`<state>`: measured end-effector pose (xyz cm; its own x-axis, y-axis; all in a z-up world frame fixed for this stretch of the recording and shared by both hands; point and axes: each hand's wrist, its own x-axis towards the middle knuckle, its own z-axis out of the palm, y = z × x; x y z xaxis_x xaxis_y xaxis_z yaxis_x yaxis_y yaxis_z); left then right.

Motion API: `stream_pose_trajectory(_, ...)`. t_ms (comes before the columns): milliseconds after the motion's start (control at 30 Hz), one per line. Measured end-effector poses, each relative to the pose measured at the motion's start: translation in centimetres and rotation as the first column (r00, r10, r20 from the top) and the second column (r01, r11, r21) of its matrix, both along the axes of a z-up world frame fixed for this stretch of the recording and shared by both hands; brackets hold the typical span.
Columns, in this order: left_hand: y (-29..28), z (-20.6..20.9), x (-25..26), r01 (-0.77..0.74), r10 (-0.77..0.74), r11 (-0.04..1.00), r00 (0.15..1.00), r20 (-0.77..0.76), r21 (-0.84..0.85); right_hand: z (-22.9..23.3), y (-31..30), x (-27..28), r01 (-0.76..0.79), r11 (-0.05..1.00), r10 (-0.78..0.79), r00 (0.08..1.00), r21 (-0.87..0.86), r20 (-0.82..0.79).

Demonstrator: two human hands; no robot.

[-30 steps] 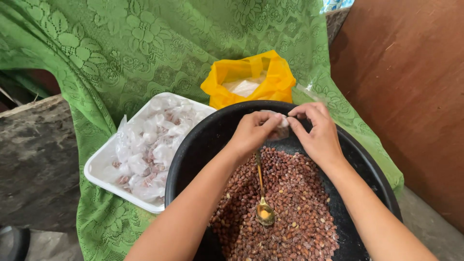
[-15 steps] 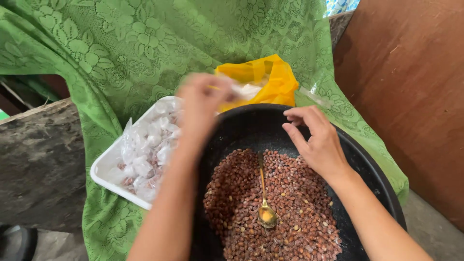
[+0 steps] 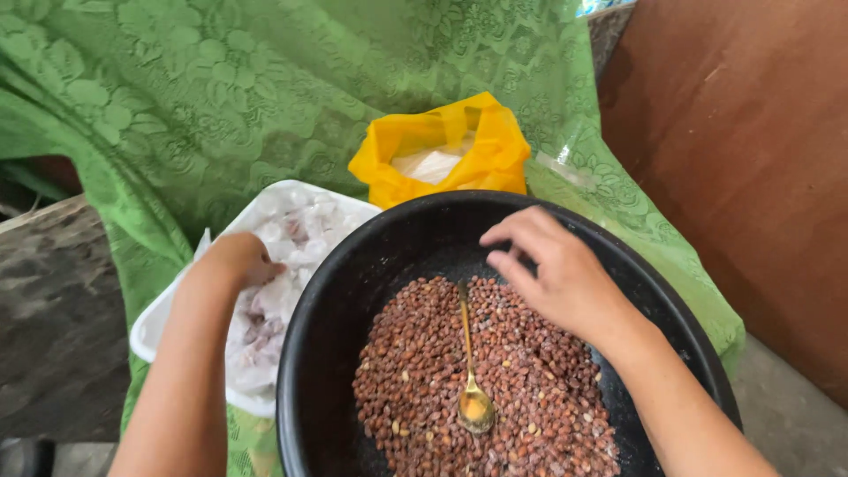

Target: Packaging peanuts into small plastic bags with seasoning using a spoon

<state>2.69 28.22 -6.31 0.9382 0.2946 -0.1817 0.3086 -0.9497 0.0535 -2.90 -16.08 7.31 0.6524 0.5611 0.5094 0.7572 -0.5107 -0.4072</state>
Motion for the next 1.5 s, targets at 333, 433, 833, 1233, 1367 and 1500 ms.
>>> stream_pose_trajectory(333,-18.8,10.9,14.1,0.290,-0.217,0.945,0.902,0.373,-0.151,-6.6,-2.0,2.3,-0.283,0.750,-0.073,0.862,-0.597,-0.501)
stream_pose_trajectory(433,-20.0,3.1,22.3,0.351,-0.312,0.936,0.829,0.464,0.003,-5.4,-1.5,2.1,-0.237,0.765,-0.082,0.887,-0.599,-0.455)
stream_pose_trajectory(833,-18.2,3.3,20.6,0.233,-0.111,0.921,0.926,0.362,-0.312,-3.6,-0.9,1.3,-0.296,0.737,-0.099,0.841,-0.607,-0.531)
stream_pose_trajectory(1233,-17.1,7.8,18.6,0.243,0.459,0.341,0.800,0.387,-0.908,-4.0,-0.8,1.6,-0.308,0.718,-0.131,0.821,-0.624,-0.556)
stream_pose_trajectory(1367,-19.1,10.1,15.5,0.282,0.481,-0.042,0.847,0.228,-0.959,-4.9,-1.4,2.9,-0.217,0.787,-0.100,0.879,-0.577,-0.467)
stream_pose_trajectory(1500,-19.8,7.9,13.5,0.492,0.090,-0.041,0.869,0.487,-0.870,-2.6,-1.9,3.4,0.272,0.944,-0.310,0.925,-0.186,-0.220)
